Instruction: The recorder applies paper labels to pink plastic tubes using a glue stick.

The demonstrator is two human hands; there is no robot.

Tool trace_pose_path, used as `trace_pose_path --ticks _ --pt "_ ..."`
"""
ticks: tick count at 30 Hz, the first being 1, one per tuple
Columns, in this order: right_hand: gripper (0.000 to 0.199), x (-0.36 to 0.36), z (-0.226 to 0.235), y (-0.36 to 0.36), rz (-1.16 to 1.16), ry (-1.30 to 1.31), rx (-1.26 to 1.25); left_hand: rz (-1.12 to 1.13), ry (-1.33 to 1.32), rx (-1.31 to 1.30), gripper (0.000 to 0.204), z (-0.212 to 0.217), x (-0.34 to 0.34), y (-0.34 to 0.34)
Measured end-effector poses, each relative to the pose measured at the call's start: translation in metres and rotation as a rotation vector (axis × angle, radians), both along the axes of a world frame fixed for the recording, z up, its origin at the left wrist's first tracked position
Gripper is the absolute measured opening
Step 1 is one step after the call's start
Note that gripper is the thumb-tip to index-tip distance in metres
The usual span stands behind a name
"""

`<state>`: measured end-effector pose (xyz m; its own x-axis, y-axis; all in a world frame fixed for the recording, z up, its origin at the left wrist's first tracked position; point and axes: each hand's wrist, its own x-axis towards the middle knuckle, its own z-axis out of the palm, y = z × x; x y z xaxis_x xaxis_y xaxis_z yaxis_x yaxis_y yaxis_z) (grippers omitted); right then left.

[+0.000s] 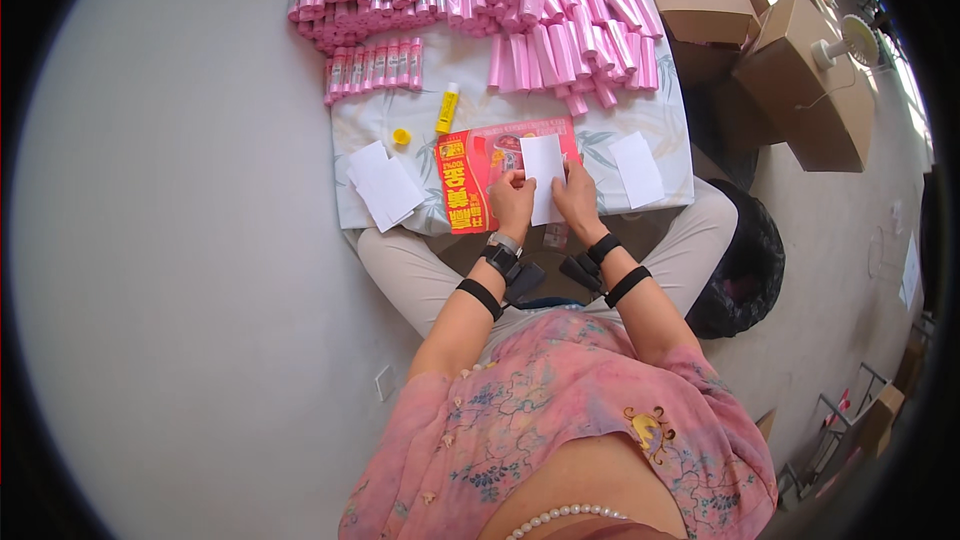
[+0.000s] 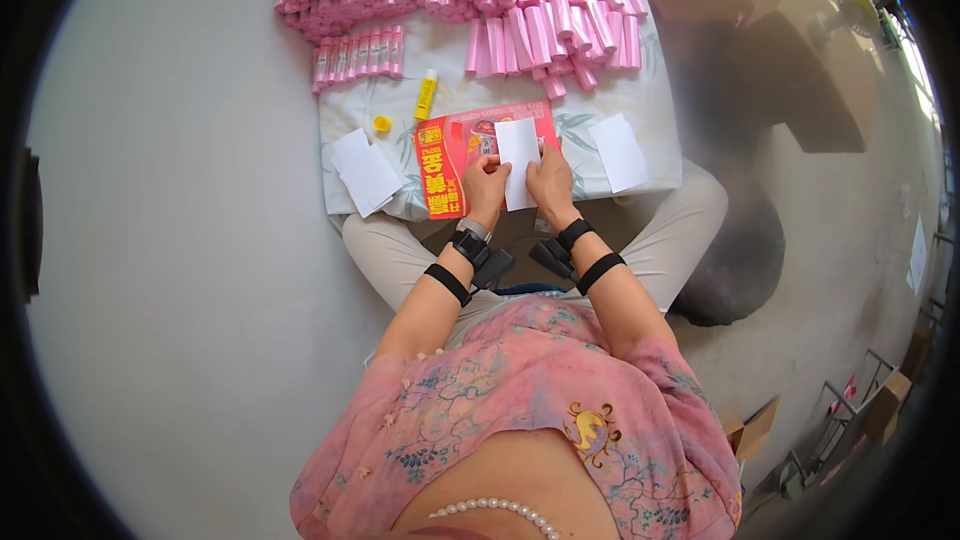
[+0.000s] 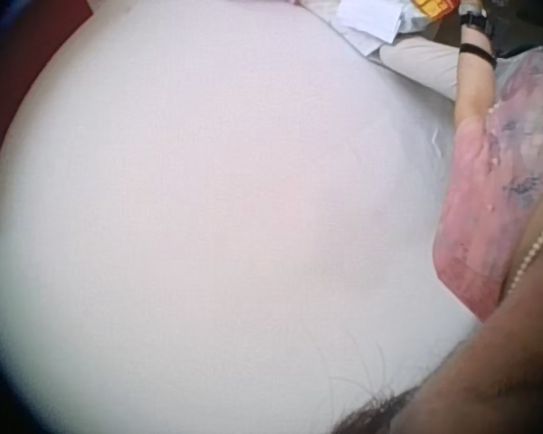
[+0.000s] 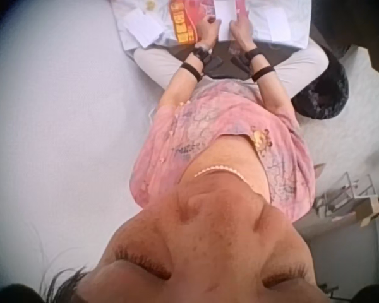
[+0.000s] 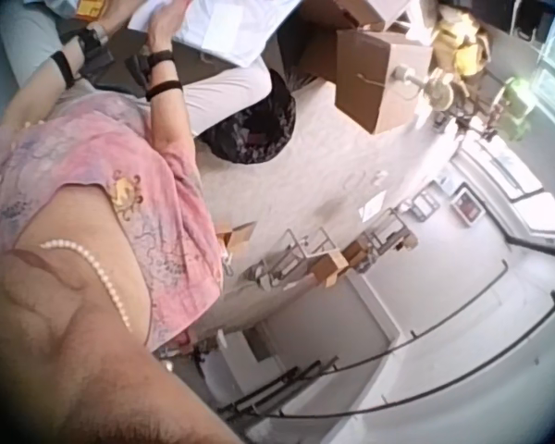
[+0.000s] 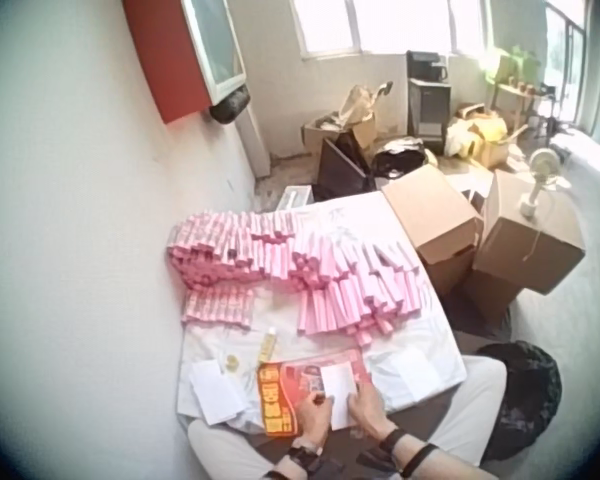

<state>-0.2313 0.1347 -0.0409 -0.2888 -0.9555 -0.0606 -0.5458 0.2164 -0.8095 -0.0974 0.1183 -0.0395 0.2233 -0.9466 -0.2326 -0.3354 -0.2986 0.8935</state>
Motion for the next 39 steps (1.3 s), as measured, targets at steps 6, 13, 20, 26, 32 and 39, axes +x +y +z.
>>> trace_pose_path --ticks 6,13,20,26,32,39 --pt "0.029 -0.007 0.011 -0.001 -0.047 0.088 0.049 -0.087 -0.127 0.058 0.022 0.009 -0.005 -0.007" --pt "0.029 -0.008 0.016 0.0 -0.058 0.129 0.075 -0.106 -0.164 0.093 0.021 0.022 -0.009 -0.009" --pt "0.03 -0.006 0.03 -0.004 -0.038 0.178 0.085 -0.113 -0.168 0.075 0.022 0.021 -0.008 -0.015" --pt "0.031 -0.004 0.04 -0.003 -0.065 0.248 -0.095 -0.116 -0.255 0.001 0.033 0.018 -0.007 -0.014" --pt "0.029 0.002 0.022 0.01 0.329 0.287 -0.246 -0.14 -0.271 -0.05 0.037 0.01 -0.006 -0.017" --pt "0.031 0.009 0.03 0.014 0.381 0.393 -0.241 -0.151 -0.239 -0.019 0.03 0.02 0.0 -0.024"
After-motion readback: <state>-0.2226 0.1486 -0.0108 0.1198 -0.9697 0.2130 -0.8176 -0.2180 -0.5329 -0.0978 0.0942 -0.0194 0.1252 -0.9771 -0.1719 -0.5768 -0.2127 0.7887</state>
